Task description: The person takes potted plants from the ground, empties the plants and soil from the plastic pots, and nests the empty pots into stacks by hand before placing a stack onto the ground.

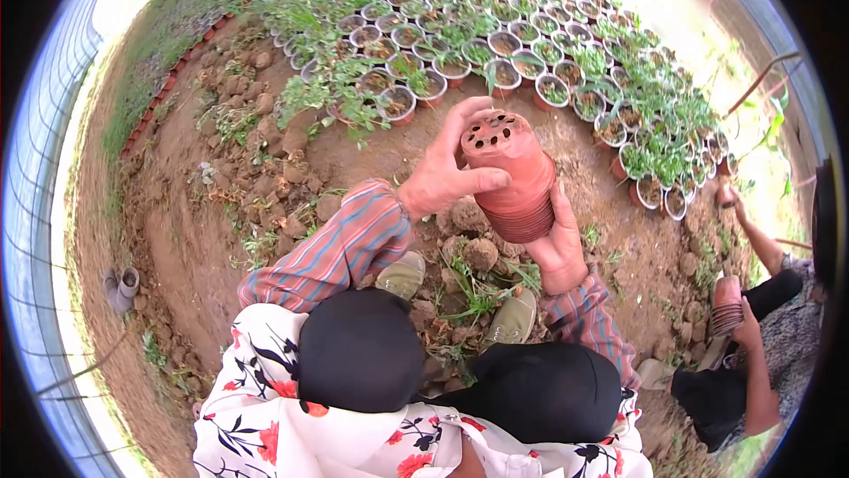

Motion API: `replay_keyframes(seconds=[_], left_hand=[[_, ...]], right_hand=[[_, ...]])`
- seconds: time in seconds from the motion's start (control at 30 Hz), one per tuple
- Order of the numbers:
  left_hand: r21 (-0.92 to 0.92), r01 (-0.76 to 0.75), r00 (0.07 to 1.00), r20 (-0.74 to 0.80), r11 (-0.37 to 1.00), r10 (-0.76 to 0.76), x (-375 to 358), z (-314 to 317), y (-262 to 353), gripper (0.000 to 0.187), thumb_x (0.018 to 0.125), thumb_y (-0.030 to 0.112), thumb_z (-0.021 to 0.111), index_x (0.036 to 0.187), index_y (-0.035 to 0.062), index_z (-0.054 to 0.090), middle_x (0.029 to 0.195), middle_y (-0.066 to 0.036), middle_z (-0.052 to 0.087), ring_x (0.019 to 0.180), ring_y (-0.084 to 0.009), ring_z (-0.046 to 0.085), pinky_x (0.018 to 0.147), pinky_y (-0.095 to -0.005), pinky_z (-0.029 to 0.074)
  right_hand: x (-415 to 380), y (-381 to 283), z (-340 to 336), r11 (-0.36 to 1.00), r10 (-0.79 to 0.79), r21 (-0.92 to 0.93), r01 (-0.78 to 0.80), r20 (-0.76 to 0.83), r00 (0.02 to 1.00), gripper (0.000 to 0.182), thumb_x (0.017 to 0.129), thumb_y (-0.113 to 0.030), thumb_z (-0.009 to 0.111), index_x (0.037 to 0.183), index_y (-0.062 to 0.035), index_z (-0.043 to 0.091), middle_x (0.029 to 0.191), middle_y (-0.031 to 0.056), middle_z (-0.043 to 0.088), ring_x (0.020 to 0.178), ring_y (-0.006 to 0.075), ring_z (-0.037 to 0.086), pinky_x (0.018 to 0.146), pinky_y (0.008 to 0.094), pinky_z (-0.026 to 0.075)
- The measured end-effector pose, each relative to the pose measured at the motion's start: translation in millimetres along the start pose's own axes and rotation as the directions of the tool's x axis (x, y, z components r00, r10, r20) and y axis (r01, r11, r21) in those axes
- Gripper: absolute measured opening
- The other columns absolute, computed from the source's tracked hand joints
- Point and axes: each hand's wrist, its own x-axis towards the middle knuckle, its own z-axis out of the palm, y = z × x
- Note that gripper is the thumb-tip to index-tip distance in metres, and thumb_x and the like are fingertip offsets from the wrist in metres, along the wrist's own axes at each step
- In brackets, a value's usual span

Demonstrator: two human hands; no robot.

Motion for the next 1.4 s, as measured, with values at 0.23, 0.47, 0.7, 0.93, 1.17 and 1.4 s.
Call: replay_keyframes(seconds=[0.23, 0.47, 0.7, 0.93, 1.17, 1.4], left_hand=[[-0.250, -0.033, 0.999, -0.014, 0.968, 0.031, -9, 24, 68, 0.074, 0.069, 0.008, 0.079, 0.131, 0.0058, 0.039, 0.122, -0.006, 0.053, 0.113, -0.0169, 0.051, 0.099, -0.0350, 0.040], [-0.314, -0.285, 0.959, -0.101, 0.906, 0.266, -59, 25, 87, 0.067, 0.075, 0.017, 0.075, 0.131, 0.0045, 0.040, 0.122, -0.008, 0.054, 0.109, -0.0187, 0.055, 0.095, -0.0352, 0.044], [-0.355, -0.415, 0.876, -0.403, 0.838, 0.264, -187, -12, 164, 0.064, 0.075, 0.020, 0.073, 0.128, 0.0023, 0.042, 0.122, -0.009, 0.054, 0.112, -0.0206, 0.054, 0.100, -0.0401, 0.042], [0.569, -0.090, 0.520, -0.673, 0.818, 0.525, -408, -25, 286, 0.067, 0.067, 0.013, 0.080, 0.126, 0.0014, 0.049, 0.116, -0.009, 0.059, 0.107, -0.0173, 0.056, 0.090, -0.0353, 0.048], [0.591, 0.532, 0.346, -0.805, 0.606, 0.481, -520, -27, 282, 0.079, 0.062, 0.018, 0.084, 0.128, -0.0005, 0.046, 0.118, -0.010, 0.058, 0.106, -0.0192, 0.058, 0.091, -0.0348, 0.047], [0.482, 0.704, 0.286, -0.864, 0.521, 0.414, -551, -65, 209, 0.088, 0.057, 0.030, 0.086, 0.129, 0.0042, 0.043, 0.122, -0.016, 0.052, 0.110, -0.0286, 0.055, 0.095, -0.0424, 0.043]], right_hand=[[-15, -22, 122, 0.802, -0.255, -0.468, 0.370, 0.292, 0.922, 0.043, 0.083, -0.011, 0.066, 0.121, 0.0022, 0.051, 0.116, 0.0115, 0.059, 0.104, 0.0204, 0.060, 0.092, 0.0351, 0.048], [-25, -2, 184, 0.822, 0.091, -0.565, 0.065, 0.243, 0.966, 0.044, 0.094, -0.025, 0.054, 0.129, -0.0002, 0.045, 0.126, 0.0123, 0.053, 0.115, 0.0212, 0.054, 0.097, 0.0349, 0.045], [-27, 87, 231, 0.781, 0.391, -0.615, -0.110, 0.344, 0.854, 0.048, 0.098, -0.037, 0.044, 0.129, -0.0006, 0.045, 0.128, 0.0104, 0.052, 0.119, 0.0192, 0.049, 0.100, 0.0357, 0.040], [2, 106, 192, 0.475, 0.483, -0.880, -0.019, 0.242, 0.842, 0.040, 0.094, -0.038, 0.051, 0.106, 0.0001, 0.059, 0.089, 0.0049, 0.063, 0.076, 0.0115, 0.059, 0.072, 0.0259, 0.051], [74, 96, 156, 0.494, 0.291, -0.868, -0.049, 0.112, 0.950, 0.033, 0.091, -0.028, 0.060, 0.112, -0.0026, 0.059, 0.096, 0.0040, 0.063, 0.080, 0.0113, 0.060, 0.076, 0.0265, 0.052], [93, 70, 133, 0.522, 0.223, -0.851, -0.049, 0.081, 0.972, 0.032, 0.090, -0.026, 0.061, 0.114, -0.0042, 0.059, 0.101, 0.0045, 0.063, 0.085, 0.0116, 0.061, 0.076, 0.0258, 0.051]])
